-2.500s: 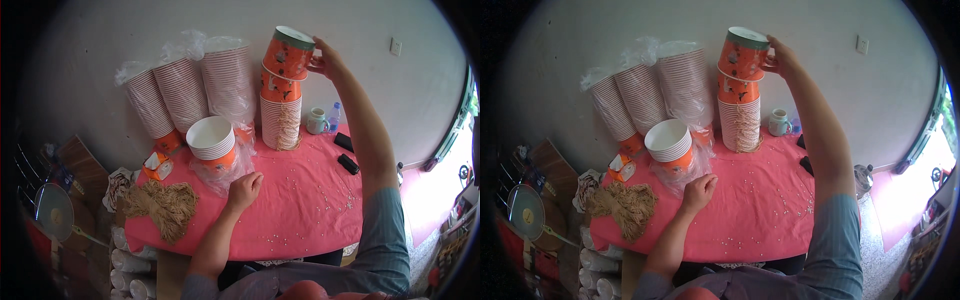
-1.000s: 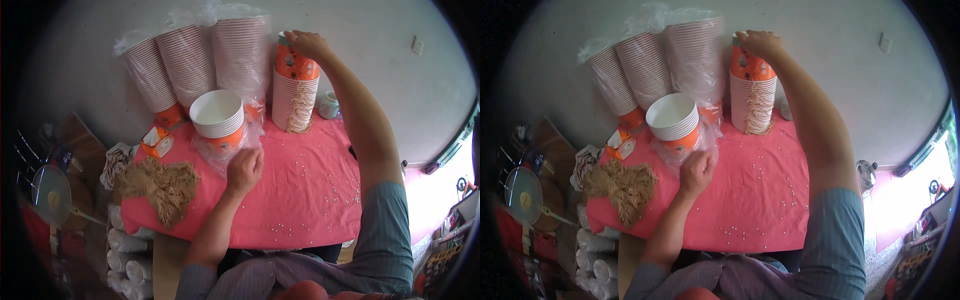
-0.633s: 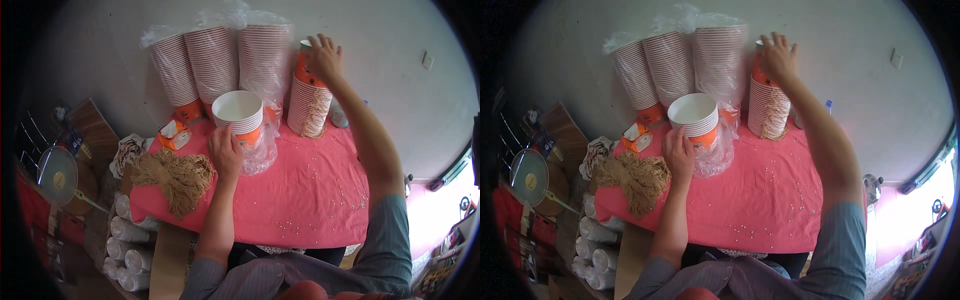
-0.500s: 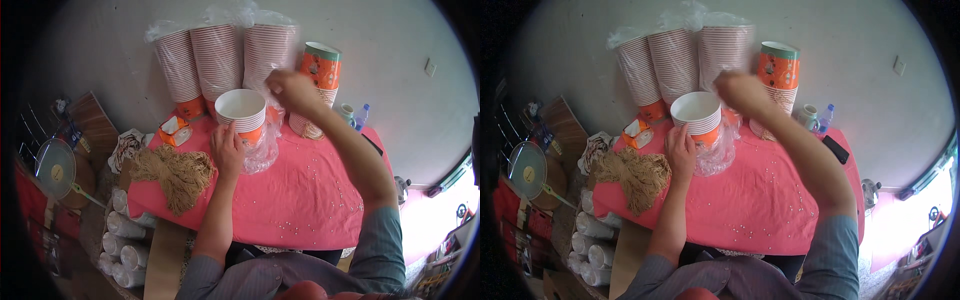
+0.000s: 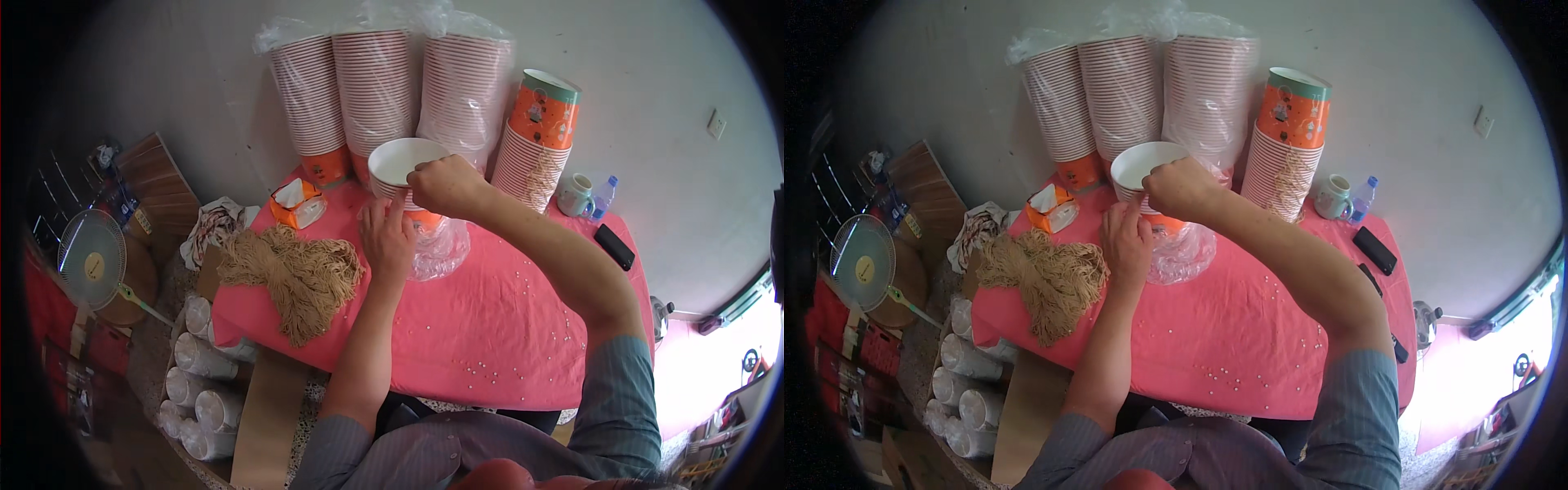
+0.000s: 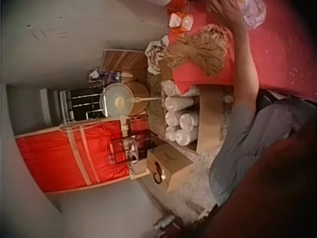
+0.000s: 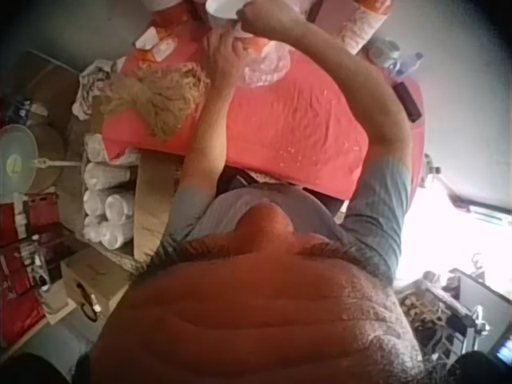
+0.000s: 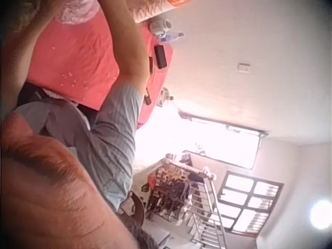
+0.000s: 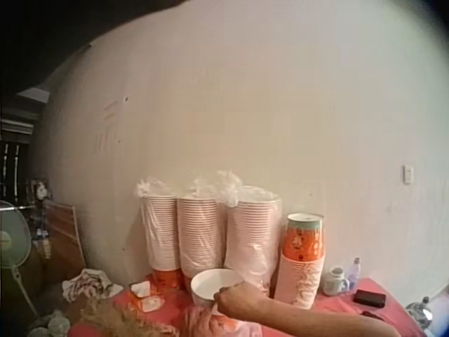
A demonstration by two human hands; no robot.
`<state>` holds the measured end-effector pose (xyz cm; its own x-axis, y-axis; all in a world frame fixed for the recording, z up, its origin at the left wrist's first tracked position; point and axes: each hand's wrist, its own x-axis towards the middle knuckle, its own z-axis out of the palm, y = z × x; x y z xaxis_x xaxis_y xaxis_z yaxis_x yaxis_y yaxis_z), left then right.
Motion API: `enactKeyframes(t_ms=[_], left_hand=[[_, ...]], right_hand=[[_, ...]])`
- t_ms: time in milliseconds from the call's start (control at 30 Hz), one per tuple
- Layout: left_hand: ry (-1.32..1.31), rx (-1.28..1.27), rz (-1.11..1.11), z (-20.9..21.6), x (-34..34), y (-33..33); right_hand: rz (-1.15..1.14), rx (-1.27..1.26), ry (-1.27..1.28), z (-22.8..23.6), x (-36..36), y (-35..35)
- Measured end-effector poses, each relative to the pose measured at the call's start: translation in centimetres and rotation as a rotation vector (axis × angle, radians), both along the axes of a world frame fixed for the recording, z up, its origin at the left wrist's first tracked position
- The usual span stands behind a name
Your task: Threading a piece of string through pre-punched holes in a decorative paper bucket to create a handle.
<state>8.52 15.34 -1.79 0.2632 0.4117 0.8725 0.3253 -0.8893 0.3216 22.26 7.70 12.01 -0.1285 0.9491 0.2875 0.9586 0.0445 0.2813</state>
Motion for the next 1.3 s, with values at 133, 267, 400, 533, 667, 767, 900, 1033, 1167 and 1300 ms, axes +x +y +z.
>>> enactKeyframes(t_ms=[133,267,400,533,667,767,900,1033,1167,1300], left_hand=[[-0.005,-0.039,0.011,-0.4,0.6,0.0],[-0.005,-0.011,-0.034,-1.0,0.8,0.2],[0.014,0.013,0.001,-1.1,1.1,0.1],[0.019,0.029,-0.003,-0.8,0.1,0.0],[-0.038,-0.079,-0.092,-0.2,-1.0,0.6],[-0.171,-0.393,-0.165,3.4,-2.7,-1.2],[-0.108,-0.44,-0.076,4.7,-8.3,1.5],[0.17,-0.481,-0.04,1.8,-12.4,3.5],[0.456,-0.484,-0.035,-1.4,-14.0,2.5],[0.494,-0.469,-0.043,-2.6,-13.6,1.5]], right_hand=[[0.061,0.176,0.044,-1.2,0.5,-0.3],[0.132,0.39,0.053,-0.8,0.7,-0.8],[0.104,0.647,0.014,6.1,-1.3,-4.3],[0.191,0.87,-0.086,9.9,-4.2,-10.7],[-0.005,0.759,-0.104,5.7,-5.3,-18.0],[-0.047,0.656,0.028,-0.6,-4.1,-22.3],[-0.061,0.444,0.216,-6.8,-4.6,-26.0],[-0.017,0.433,0.19,-8.7,-4.2,-27.6],[-0.048,0.409,0.272,-7.7,-4.6,-28.2],[-0.019,0.495,0.371,-6.1,-5.6,-28.0]])
